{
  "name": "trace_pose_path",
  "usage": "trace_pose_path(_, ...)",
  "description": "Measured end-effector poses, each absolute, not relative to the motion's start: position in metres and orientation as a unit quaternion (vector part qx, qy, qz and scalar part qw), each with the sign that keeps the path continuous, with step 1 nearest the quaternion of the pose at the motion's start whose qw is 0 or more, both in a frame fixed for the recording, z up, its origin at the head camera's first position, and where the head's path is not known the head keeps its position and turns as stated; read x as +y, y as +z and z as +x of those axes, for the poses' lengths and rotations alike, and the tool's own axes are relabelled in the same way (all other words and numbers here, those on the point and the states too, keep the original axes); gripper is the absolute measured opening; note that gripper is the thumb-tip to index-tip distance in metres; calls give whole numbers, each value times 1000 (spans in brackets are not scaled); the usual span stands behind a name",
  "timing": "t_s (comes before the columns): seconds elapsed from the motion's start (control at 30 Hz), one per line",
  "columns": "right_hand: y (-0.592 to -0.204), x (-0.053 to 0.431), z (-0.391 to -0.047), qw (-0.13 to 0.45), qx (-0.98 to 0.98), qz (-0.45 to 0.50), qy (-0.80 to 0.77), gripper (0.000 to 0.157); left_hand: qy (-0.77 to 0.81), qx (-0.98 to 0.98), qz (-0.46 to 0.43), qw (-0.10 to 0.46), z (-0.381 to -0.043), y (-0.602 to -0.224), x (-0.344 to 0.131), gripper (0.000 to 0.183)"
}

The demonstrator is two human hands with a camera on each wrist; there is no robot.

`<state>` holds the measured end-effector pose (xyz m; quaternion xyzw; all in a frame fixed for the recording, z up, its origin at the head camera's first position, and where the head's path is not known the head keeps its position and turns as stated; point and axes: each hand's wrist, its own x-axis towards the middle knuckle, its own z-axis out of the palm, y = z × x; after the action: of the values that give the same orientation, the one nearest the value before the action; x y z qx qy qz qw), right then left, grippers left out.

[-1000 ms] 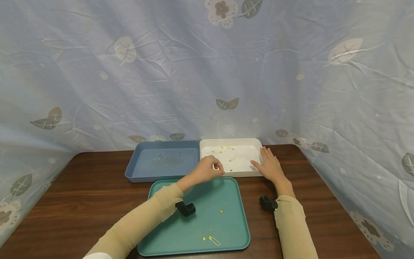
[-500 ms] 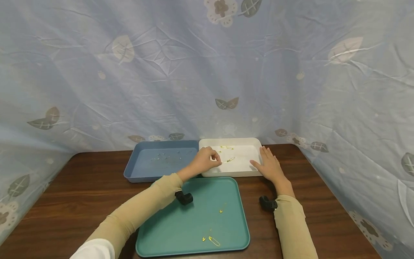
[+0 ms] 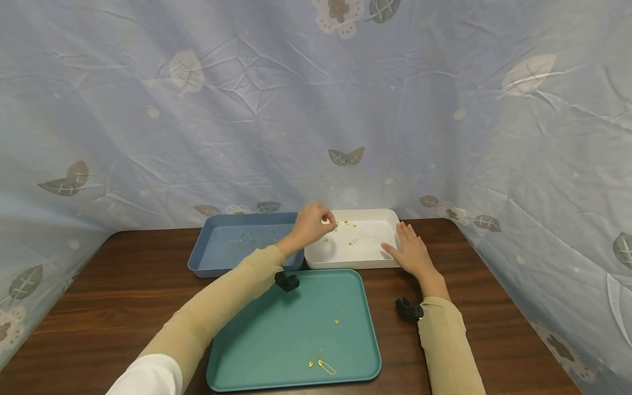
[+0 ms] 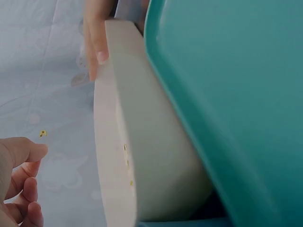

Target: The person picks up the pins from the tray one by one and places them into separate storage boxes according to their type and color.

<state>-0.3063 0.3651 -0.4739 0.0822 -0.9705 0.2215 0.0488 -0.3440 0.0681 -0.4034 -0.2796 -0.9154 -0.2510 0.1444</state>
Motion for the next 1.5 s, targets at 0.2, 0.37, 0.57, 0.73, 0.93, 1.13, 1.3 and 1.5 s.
trace_pose_path(0.2,-475,366,-307,50,-971,79,219,88,-238,-922,-266,150,-349,-398,74,14)
trace_pose_path(0.37,-475,366,-307,55,-971,80,219,88,-239,-926,-253,147,-352,-397,78,13)
trace_pose_path(0.57,-475,365,-307,59,-971,82,217,87,-245,-927,-240,150,-355,-397,82,14)
trace_pose_path(0.73,-474,366,-307,57,-971,83,217,87,-252,-928,-232,145,-358,-398,85,15)
trace_pose_path(0.93,-474,367,-308,57,-971,84,216,87,-264,-924,-230,151,-360,-396,89,16)
trace_pose_path(1.13,-474,367,-308,56,-972,83,213,87,-292,-922,-215,136,-363,-395,94,15)
trace_pose_path(1.3,-476,367,-308,58,-971,83,216,87,-303,-928,-190,102,-364,-395,97,27)
trace_pose_path(1.5,-477,367,-309,59,-971,84,215,87,-294,-935,-181,80,-364,-401,97,38)
